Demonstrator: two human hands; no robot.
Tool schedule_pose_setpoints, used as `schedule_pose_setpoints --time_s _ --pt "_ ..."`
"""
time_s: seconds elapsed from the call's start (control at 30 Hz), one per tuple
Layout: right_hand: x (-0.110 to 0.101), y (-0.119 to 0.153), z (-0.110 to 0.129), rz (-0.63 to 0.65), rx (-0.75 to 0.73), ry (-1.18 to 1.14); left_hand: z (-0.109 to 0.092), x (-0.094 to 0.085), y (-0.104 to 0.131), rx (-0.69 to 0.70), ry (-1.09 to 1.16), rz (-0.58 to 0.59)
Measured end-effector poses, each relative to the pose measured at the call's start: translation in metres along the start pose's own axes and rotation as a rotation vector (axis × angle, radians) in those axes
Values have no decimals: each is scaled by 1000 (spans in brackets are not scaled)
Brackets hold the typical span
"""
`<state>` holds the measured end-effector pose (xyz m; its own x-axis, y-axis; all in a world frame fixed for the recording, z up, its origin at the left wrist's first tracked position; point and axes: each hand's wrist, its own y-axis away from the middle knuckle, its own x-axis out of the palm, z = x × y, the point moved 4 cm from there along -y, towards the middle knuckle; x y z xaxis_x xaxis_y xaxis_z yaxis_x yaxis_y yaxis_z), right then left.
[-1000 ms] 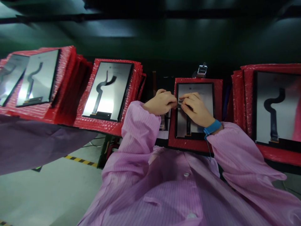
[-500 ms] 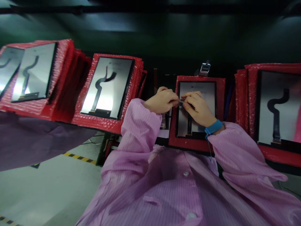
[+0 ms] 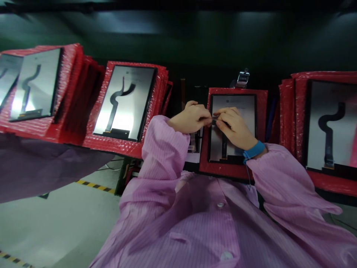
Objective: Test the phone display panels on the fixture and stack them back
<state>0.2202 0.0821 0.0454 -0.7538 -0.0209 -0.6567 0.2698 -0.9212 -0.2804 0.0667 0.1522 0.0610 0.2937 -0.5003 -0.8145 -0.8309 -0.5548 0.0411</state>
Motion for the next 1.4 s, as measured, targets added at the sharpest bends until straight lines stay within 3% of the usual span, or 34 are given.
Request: schedule_pose_setpoints --time_s 0.33,0.8,0.87,0.93,1.03,1.07,1.23,1.4 --pt "2 4 -2 -22 -55 -34 -1 -5 2 52 26 10" --pt "3 6 2 -28 -7 -49 -2 -5 -2 63 -9 -114" --pt "-6 12 5 -94 28 -16 -6 -11 8 88 6 -282" --pt "-19 26 11 -192 75 44 -11 -15 32 88 44 -594" --pt "-34 63 25 -327 173 151 -15 -1 83 -99 52 -1073" --pt "-35 78 29 -354 205 177 -17 10 97 -172 -4 -1100" --pt "-21 139 36 -384 333 284 -27 66 116 -156 -355 -632" --pt "-11 158 30 -416 305 285 -26 74 113 -72 -525 -481"
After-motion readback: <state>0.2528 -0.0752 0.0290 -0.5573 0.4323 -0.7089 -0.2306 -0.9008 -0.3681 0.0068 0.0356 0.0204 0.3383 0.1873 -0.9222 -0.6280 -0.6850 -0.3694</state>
